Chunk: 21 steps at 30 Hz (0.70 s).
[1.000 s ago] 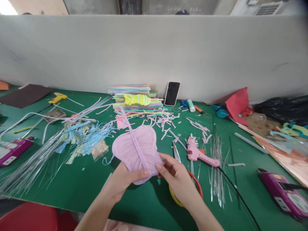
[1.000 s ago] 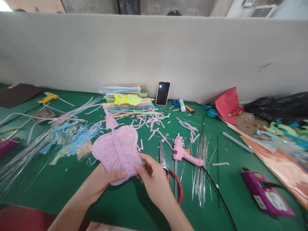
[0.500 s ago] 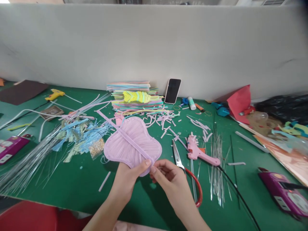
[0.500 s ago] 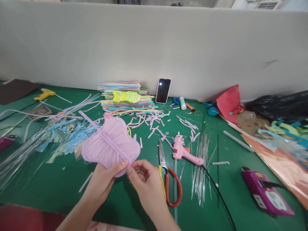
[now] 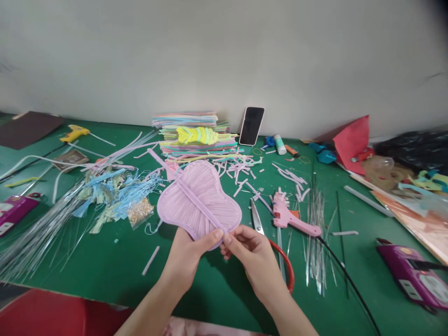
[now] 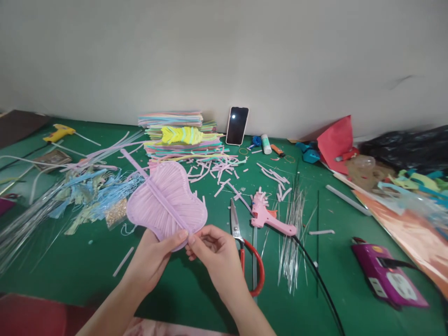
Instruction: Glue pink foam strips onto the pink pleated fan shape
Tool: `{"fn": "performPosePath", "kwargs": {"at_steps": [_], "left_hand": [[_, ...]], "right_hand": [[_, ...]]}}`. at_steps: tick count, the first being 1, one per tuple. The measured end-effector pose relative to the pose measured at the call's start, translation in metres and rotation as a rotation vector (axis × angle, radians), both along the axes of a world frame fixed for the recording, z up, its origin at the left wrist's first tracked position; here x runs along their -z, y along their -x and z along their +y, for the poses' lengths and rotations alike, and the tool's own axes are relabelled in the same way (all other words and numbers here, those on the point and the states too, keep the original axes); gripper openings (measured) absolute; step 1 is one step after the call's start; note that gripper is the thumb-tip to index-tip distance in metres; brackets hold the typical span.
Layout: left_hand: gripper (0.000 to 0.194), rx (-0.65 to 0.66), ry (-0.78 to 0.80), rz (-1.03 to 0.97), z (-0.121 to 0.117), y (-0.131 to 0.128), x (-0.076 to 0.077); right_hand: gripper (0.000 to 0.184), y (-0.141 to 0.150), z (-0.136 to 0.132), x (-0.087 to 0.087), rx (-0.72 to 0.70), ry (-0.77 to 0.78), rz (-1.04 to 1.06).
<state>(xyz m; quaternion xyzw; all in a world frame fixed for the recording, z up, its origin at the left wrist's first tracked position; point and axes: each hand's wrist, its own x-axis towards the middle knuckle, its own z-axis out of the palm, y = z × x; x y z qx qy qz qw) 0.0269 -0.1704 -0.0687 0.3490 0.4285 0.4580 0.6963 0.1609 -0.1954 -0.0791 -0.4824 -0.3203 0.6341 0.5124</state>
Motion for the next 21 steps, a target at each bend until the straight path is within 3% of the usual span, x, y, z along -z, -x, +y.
{"fn": "performPosePath", "kwargs": {"at_steps": [7,10,14,19,21], "left_hand": [[0.039,-0.061,-0.020,0.184,-0.001,0.007,0.008],[0.048,-0.070,-0.034,0.282,-0.002,0.017,0.005],[0.057,-0.135,0.036,0.387,0.000,0.034,-0.006],[0.060,-0.263,0.039,0.499,0.006,0.054,-0.012],[0.060,-0.305,0.020,0.499,0.007,0.059,-0.011]], "right_hand": [[0.032,0.004,-0.002,0.000,-0.007,0.014,-0.054],[0.030,0.004,-0.008,0.000,-0.104,0.017,-0.164],[0.026,-0.010,-0.017,-0.001,-0.206,0.017,-0.540],[0.028,-0.037,-0.032,0.011,0.095,-0.237,-1.245],[0.033,-0.044,-0.039,0.022,0.126,-0.296,-1.409]]}}
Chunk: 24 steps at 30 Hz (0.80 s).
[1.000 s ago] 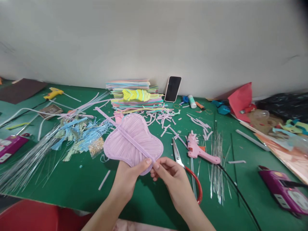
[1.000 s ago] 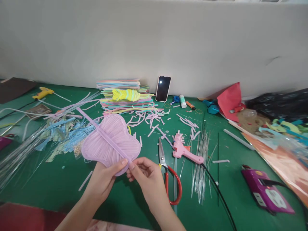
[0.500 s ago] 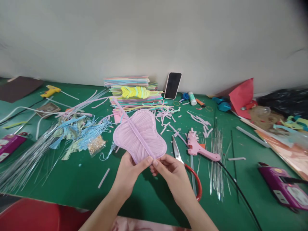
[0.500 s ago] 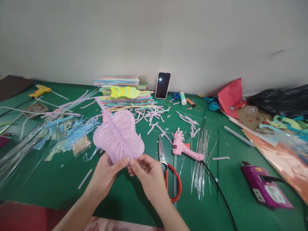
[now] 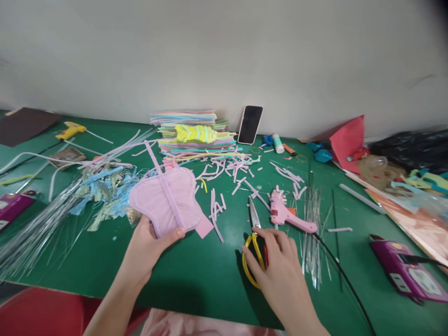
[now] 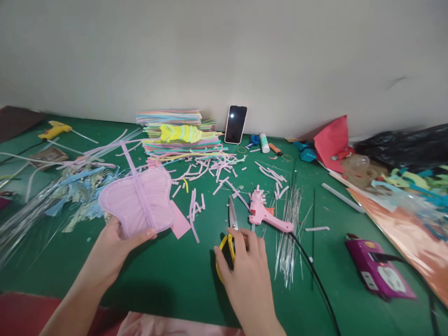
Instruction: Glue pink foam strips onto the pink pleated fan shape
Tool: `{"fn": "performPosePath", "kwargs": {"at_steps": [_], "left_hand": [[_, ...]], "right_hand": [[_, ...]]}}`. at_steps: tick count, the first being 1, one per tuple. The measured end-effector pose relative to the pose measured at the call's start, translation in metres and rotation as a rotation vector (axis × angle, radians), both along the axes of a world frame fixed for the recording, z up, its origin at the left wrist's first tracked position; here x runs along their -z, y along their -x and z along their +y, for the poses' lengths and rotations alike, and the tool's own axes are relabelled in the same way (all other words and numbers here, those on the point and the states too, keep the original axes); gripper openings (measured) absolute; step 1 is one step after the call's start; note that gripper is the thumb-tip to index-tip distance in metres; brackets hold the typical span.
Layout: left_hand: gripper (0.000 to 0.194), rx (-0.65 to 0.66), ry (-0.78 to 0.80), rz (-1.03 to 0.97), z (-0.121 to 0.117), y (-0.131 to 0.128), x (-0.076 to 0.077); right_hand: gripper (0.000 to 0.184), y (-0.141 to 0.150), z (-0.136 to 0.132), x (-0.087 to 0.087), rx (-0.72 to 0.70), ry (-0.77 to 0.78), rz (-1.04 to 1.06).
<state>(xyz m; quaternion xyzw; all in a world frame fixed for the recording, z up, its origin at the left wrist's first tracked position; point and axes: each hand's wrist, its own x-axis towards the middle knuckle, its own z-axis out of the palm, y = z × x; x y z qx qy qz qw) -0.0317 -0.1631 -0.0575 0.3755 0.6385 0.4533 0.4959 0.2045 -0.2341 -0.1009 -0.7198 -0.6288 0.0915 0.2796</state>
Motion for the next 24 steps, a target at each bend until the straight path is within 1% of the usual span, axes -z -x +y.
{"fn": "performPosePath", "kwargs": {"at_steps": [2,5,8,11,15,18,21,24], "left_hand": [[0.061,-0.012,0.004,-0.016,0.000,0.001,0.000],[0.062,0.012,0.027,-0.023,-0.002,-0.003,-0.001],[0.063,0.090,0.060,-0.036,-0.005,-0.010,-0.004],[0.069,0.156,0.104,-0.110,-0.008,-0.013,-0.004],[0.077,0.194,0.187,-0.130,-0.011,-0.007,0.002],[0.076,0.292,0.224,-0.149,-0.014,-0.004,0.008],[0.077,0.388,0.237,-0.142,-0.014,-0.002,0.013],[0.088,0.470,0.266,-0.040,-0.009,0.006,0.013]], "right_hand": [[0.036,-0.005,-0.006,0.011,-0.022,0.013,-0.060],[0.029,-0.012,-0.010,0.024,-0.037,0.012,-0.070],[0.025,-0.024,-0.008,0.030,-0.031,-0.019,-0.083],[0.025,-0.039,-0.005,0.029,-0.026,-0.038,-0.092],[0.027,-0.054,-0.002,0.018,0.010,0.016,-0.048],[0.025,-0.060,0.007,0.006,-0.001,0.041,-0.042],[0.027,-0.064,0.023,-0.007,-0.033,-0.005,-0.108],[0.028,-0.067,0.045,-0.022,-0.087,-0.032,-0.171]]}}
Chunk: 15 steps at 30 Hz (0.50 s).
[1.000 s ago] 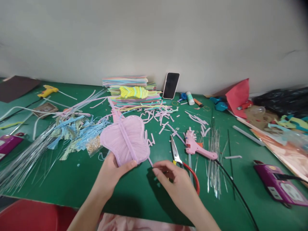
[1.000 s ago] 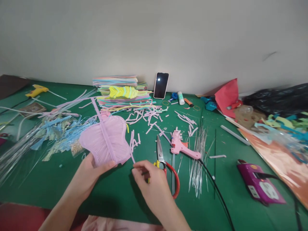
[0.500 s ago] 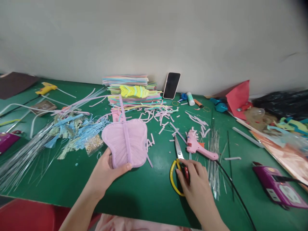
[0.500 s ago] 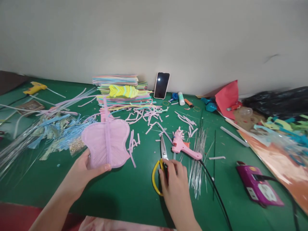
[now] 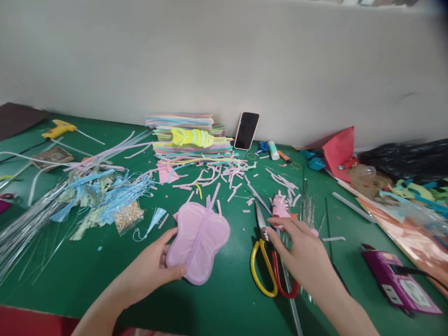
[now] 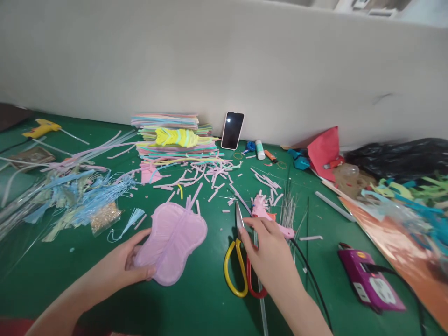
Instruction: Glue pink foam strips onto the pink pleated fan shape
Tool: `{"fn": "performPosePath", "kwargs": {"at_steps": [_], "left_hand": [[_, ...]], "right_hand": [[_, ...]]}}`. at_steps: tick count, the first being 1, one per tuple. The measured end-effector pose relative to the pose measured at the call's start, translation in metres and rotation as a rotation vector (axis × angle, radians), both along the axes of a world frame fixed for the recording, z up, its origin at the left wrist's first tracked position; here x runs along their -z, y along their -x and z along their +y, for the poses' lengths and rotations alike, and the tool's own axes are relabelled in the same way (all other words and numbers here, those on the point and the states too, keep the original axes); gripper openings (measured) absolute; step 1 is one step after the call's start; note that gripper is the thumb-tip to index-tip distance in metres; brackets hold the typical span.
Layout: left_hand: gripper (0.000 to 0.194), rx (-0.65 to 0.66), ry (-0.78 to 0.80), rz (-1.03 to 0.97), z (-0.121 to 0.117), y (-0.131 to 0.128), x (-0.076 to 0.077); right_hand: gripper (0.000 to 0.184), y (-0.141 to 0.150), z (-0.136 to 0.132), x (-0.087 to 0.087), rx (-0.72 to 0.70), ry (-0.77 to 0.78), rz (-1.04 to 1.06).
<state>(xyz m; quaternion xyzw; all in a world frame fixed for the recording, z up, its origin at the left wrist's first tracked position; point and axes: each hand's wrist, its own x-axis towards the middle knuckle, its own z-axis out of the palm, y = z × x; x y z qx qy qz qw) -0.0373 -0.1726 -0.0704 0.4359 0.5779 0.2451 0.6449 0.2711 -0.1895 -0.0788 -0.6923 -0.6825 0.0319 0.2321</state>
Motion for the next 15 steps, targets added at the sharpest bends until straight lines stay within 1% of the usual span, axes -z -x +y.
{"fn": "performPosePath", "kwargs": {"at_steps": [2,3,4,6,7,8,10,12,15], "left_hand": [[0.089,0.092,-0.025,0.117,0.005,0.009,-0.001],[0.085,0.127,-0.076,0.223,0.008,0.014,-0.002],[0.078,0.157,-0.149,0.372,0.010,0.019,-0.003],[0.063,0.148,-0.330,0.703,0.013,0.025,-0.004],[0.057,0.130,-0.421,0.834,0.013,0.026,-0.003],[0.053,0.114,-0.512,0.916,0.012,0.025,-0.001],[0.049,0.132,-0.693,0.952,0.010,0.018,0.007],[0.049,0.246,-0.860,0.914,0.008,0.006,0.020],[0.057,0.456,-1.133,0.880,0.010,-0.012,0.043]], "right_hand": [[0.027,0.000,0.018,-0.012,-0.052,0.015,-0.047],[0.026,0.000,0.028,-0.018,-0.077,0.029,-0.075],[0.024,0.001,0.039,-0.024,-0.094,0.042,-0.092],[0.022,0.003,0.063,-0.032,-0.113,0.067,-0.111],[0.021,0.005,0.076,-0.034,-0.115,0.079,-0.119],[0.019,0.007,0.090,-0.035,-0.110,0.089,-0.127],[0.018,0.011,0.118,-0.035,-0.087,0.115,-0.142],[0.020,0.017,0.145,-0.032,-0.065,0.135,-0.155],[0.025,0.025,0.181,-0.029,-0.055,0.158,-0.179]]}}
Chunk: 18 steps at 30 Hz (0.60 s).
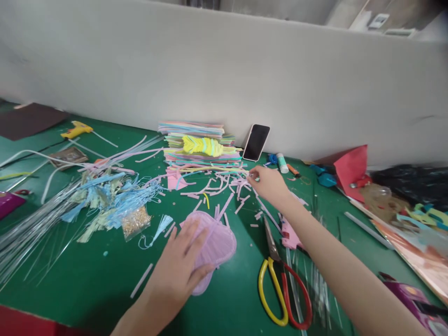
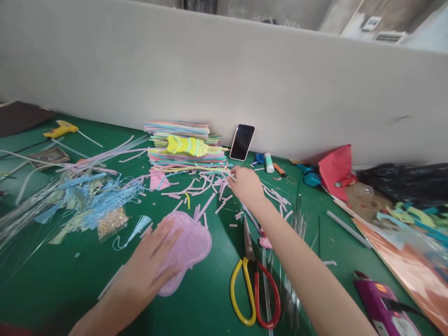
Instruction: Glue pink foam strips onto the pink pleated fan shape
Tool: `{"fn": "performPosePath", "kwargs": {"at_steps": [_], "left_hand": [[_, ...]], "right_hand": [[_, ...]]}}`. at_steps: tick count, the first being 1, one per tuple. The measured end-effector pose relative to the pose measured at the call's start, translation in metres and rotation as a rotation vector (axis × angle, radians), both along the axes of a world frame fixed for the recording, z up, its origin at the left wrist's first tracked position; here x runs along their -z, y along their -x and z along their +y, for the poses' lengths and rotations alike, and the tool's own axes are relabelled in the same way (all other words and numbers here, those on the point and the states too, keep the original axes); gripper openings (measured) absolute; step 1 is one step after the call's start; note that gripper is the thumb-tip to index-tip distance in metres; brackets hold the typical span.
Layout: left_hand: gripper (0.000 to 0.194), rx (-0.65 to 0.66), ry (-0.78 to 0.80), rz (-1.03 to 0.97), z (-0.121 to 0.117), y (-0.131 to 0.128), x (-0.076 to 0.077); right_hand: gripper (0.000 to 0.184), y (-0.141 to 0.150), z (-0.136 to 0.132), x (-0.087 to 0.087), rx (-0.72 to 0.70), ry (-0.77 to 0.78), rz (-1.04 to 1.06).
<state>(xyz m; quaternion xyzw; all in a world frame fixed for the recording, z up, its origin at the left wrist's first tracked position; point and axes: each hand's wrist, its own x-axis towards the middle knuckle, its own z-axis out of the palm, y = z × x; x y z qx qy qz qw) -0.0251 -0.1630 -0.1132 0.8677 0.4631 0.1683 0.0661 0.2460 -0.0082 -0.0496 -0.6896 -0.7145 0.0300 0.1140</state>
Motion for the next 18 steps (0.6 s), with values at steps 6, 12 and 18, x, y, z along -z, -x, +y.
{"fn": "performPosePath", "kwargs": {"at_steps": [6,12,18], "left_hand": [[0.054,0.067,-0.134,0.132,0.007,-0.011,0.015],[0.055,0.057,-0.174,0.144,0.001,-0.008,0.020],[0.055,0.064,-0.176,0.056,0.038,-0.007,-0.031]], "right_hand": [[0.033,0.013,0.050,0.003,0.019,0.033,-0.023],[0.034,0.016,0.095,0.008,0.149,0.074,0.015],[0.036,0.009,0.126,0.014,0.172,0.209,0.125]]}}
